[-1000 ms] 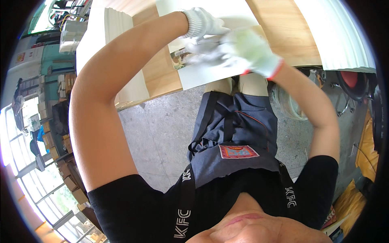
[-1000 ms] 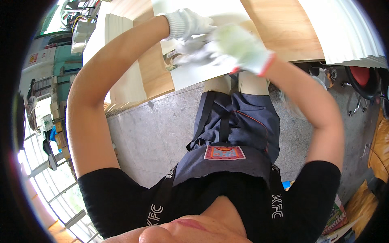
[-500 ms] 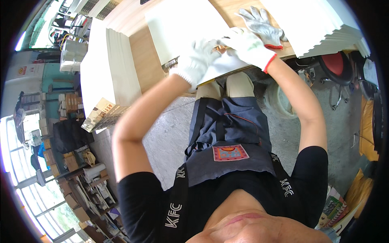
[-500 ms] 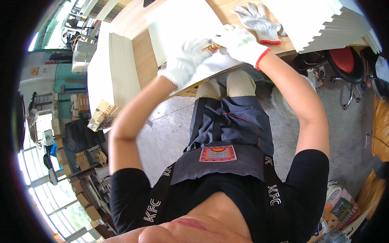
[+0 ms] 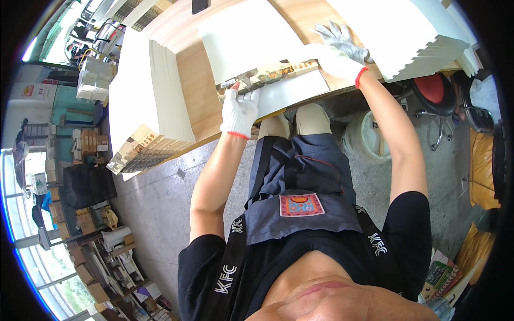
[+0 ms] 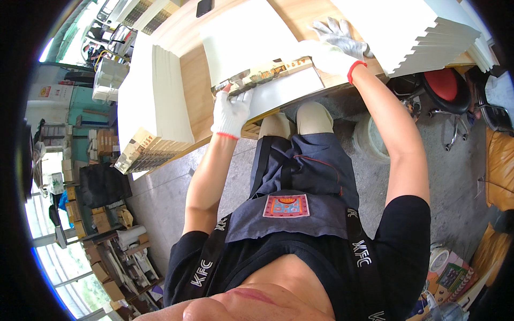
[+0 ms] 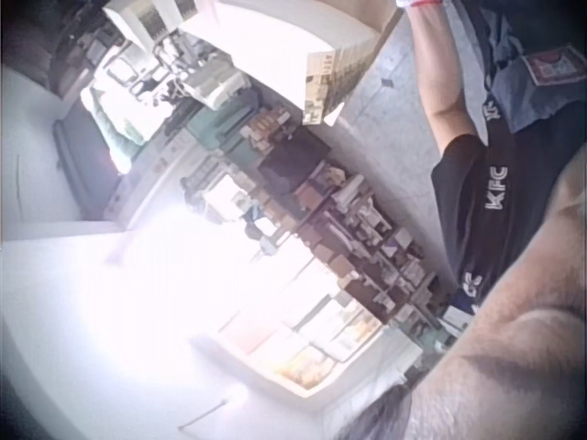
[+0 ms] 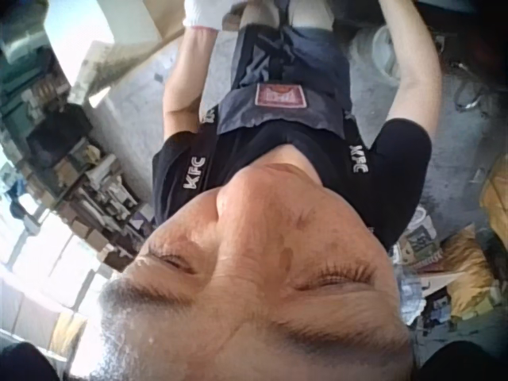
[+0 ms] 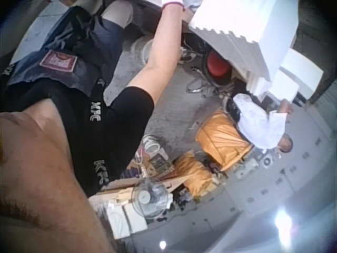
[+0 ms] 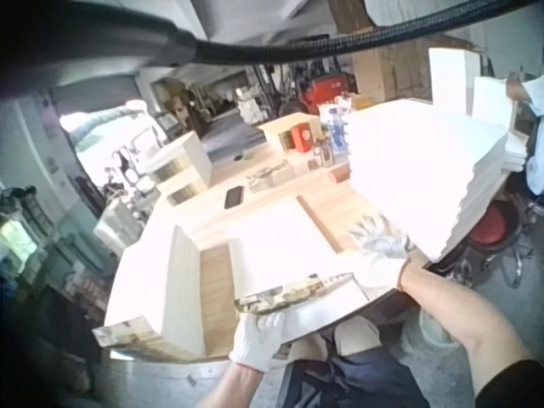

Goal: The person aligns several stacks of white boards on a wooden table, wipes the edges with a cloth, and applies a liquid from a bucket to the edges of the boards using a brush.

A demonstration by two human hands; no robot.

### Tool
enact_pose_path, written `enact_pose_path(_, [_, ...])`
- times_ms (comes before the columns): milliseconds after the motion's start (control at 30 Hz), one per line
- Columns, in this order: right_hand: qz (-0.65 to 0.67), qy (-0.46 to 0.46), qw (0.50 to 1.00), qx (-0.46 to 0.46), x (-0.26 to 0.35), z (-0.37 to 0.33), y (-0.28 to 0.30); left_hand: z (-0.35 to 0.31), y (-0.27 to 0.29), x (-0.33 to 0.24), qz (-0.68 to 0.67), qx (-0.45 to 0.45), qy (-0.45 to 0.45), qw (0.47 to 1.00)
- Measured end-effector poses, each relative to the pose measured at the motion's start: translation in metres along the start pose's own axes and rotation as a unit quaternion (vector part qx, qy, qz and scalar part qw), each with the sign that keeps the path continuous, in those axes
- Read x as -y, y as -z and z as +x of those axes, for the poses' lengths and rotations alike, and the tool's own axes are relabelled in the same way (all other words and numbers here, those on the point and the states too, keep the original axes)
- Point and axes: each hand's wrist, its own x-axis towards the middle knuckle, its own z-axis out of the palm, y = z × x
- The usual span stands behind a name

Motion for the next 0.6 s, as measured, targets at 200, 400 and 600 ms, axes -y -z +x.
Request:
enact_pose_path(200, [0.555, -0.206, 0.794, 0.137, 0.003, 0.065, 0.024, 0.015, -0.023, -0.020, 0.009, 0.035, -0.001, 0.999])
enact_pose_path(400, [0.815, -0.213, 0.511, 0.171, 0.000, 0.108, -0.043, -0.007, -0.038, -0.047, 0.050, -0.036, 0.007, 0.998])
enact_pose_path(600, [0.852, -0.156, 0.494, 0.077, 0.063, 0.067, 0.028, -0.044, 0.017, -0.083, 0.495, 0.139, -0.279, 0.811])
